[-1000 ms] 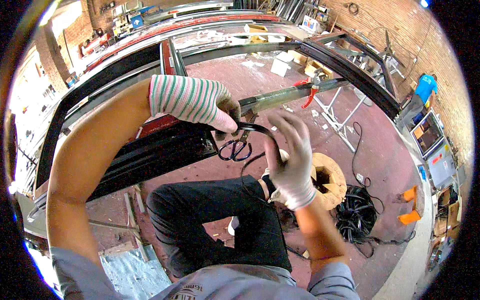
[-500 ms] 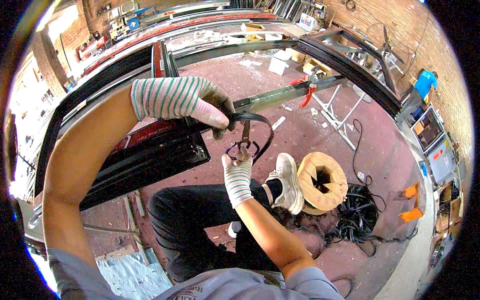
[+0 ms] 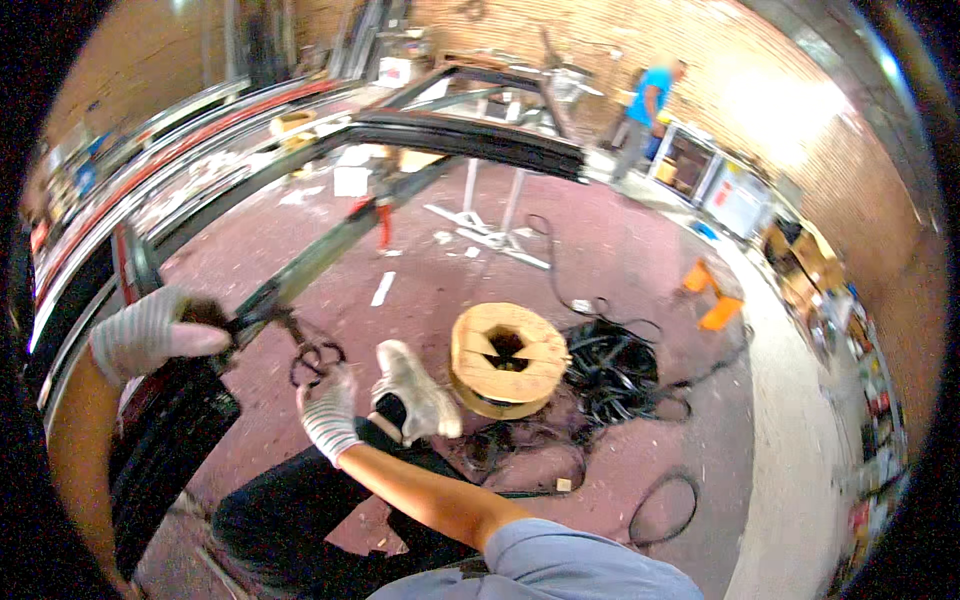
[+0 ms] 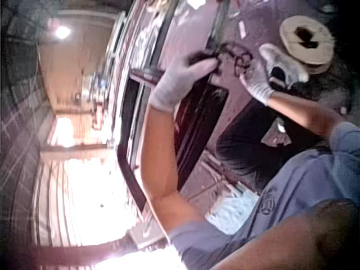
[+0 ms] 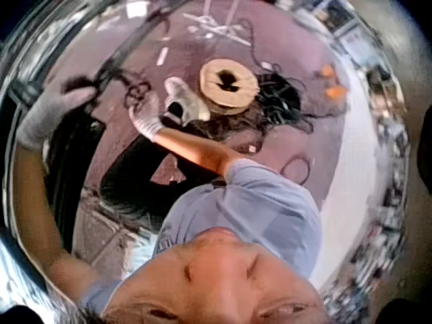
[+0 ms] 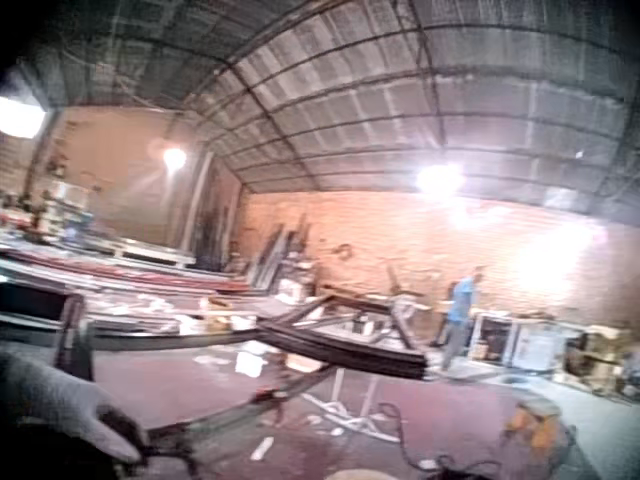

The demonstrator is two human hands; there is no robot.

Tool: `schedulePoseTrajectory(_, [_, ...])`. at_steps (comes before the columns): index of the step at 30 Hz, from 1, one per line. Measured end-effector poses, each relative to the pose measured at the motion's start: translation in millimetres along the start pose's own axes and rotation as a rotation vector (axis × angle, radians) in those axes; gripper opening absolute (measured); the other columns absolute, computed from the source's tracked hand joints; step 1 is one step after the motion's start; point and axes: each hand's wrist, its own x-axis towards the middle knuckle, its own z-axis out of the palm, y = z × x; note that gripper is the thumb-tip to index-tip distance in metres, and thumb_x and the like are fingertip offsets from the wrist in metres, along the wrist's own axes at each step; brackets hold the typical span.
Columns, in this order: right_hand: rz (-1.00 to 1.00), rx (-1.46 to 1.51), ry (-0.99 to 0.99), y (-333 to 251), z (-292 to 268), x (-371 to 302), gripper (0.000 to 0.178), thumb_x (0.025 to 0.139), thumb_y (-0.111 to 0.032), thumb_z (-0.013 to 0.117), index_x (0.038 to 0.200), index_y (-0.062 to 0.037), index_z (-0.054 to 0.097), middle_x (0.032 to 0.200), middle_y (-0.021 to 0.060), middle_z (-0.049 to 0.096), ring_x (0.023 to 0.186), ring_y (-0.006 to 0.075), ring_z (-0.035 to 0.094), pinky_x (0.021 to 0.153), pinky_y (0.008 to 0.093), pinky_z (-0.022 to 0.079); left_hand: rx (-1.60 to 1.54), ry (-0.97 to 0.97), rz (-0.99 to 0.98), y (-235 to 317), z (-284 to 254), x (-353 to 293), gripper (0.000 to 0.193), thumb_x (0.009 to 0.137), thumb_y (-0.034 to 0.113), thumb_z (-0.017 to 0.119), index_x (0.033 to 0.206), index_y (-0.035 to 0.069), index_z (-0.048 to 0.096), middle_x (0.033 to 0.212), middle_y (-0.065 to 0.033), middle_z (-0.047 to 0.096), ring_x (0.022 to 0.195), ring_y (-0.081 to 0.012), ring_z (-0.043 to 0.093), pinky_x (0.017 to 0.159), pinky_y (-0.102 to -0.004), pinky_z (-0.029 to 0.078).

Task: The person installs a black rubber seal onto a red window frame using shears to trim the seal. The person repeatedly measures, cuts, and fits the seal along the frame edges.

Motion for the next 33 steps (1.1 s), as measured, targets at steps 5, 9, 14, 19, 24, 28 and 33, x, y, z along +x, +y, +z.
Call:
schedulePoseTrajectory(5, [0.046, -0.163, 0.029, 39.9, -31.9, 19.4, 0.048, 0.087, -0.013, 0.070, 0.124, 0.0001, 0.044, 0.121, 0.0125, 0.054, 0.110, 0.0240, 0.054, 0.091, 0.0321, 0.049, -0.010, -0.001, -0.013, -9.0, 6.8, 29.4, 0.045, 0.084, 0.034, 0.076, 0.105, -0.005, 0.068, 0.091, -0.0104, 0.072, 0.085, -0.0168, 0.067, 0.082, -0.0294, 0.052])
schedulePoseTrajectory(9, [-0.063, -0.433, 0.000, -7.3, -38.4, 21.6, 0.049, 0.091, -0.017, 0.069, 0.130, -0.0001, 0.045, 0.129, 0.0184, 0.058, 0.115, 0.0254, 0.059, 0.092, 0.0354, 0.050, -0.043, -0.020, -0.006, -3.8, 10.2, 27.8, 0.049, 0.084, 0.037, 0.076, 0.106, -0.005, 0.068, 0.091, -0.0102, 0.072, 0.084, -0.0175, 0.067, 0.081, -0.0295, 0.052])
schedulePoseTrajectory(14, [-0.036, -0.638, -0.219, -61.2, -33.9, 1.9, 0.046, 0.090, -0.025, 0.069, 0.126, -0.0018, 0.051, 0.110, 0.0223, 0.068, 0.102, 0.0374, 0.066, 0.086, 0.0423, 0.053, 0.040, 0.007, 0.005, -0.3, 9.6, 22.3, 0.048, 0.085, 0.037, 0.074, 0.106, -0.005, 0.068, 0.089, -0.0102, 0.072, 0.083, -0.0175, 0.067, 0.081, -0.0293, 0.052])
schedulePoseTrajectory(19, [-0.197, -0.734, -0.403, -80.9, -5.0, -53.8, 0.039, 0.094, -0.032, 0.063, 0.117, -0.0016, 0.056, 0.100, 0.0264, 0.067, 0.095, 0.0455, 0.065, 0.079, 0.0508, 0.053, 0.049, 0.068, -0.062, -2.9, -0.3, -4.6, 0.047, 0.086, 0.036, 0.072, 0.108, -0.006, 0.068, 0.091, -0.0106, 0.072, 0.084, -0.0178, 0.067, 0.081, -0.0296, 0.052])
schedulePoseTrajectory(24, [-0.014, -0.776, -0.682, -137.1, -94.7, -89.3, 0.034, 0.094, -0.026, 0.064, 0.115, -0.0015, 0.057, 0.096, 0.0223, 0.068, 0.089, 0.0441, 0.066, 0.077, 0.0490, 0.054, 0.094, -0.048, 0.136, -10.5, 7.1, 27.4, 0.046, 0.089, 0.040, 0.068, 0.110, -0.001, 0.070, 0.096, -0.0084, 0.073, 0.089, -0.0154, 0.067, 0.082, -0.0292, 0.051])
schedulePoseTrajectory(28, [0.150, -0.534, -0.864, -142.7, -144.9, -141.9, 0.036, 0.088, -0.020, 0.076, 0.115, -0.0031, 0.058, 0.088, 0.0117, 0.069, 0.083, 0.0244, 0.071, 0.075, 0.0345, 0.056, 0.100, -0.094, 0.179, -19.4, 0.9, 38.3, 0.043, 0.093, 0.041, 0.066, 0.109, 0.002, 0.071, 0.094, -0.0035, 0.073, 0.086, -0.0116, 0.064, 0.074, -0.0261, 0.049])
schedulePoseTrajectory(33, [0.442, -0.400, -0.841, -205.4, -114.9, -131.5, 0.023, 0.083, -0.012, 0.082, 0.093, -0.0024, 0.064, 0.076, 0.0002, 0.064, 0.074, 0.0065, 0.061, 0.068, 0.0225, 0.048, -0.040, -0.099, 0.110, -33.0, -5.8, 29.2, 0.036, 0.093, 0.034, 0.069, 0.106, 0.000, 0.071, 0.091, -0.0038, 0.073, 0.087, -0.0110, 0.064, 0.087, -0.0276, 0.047])
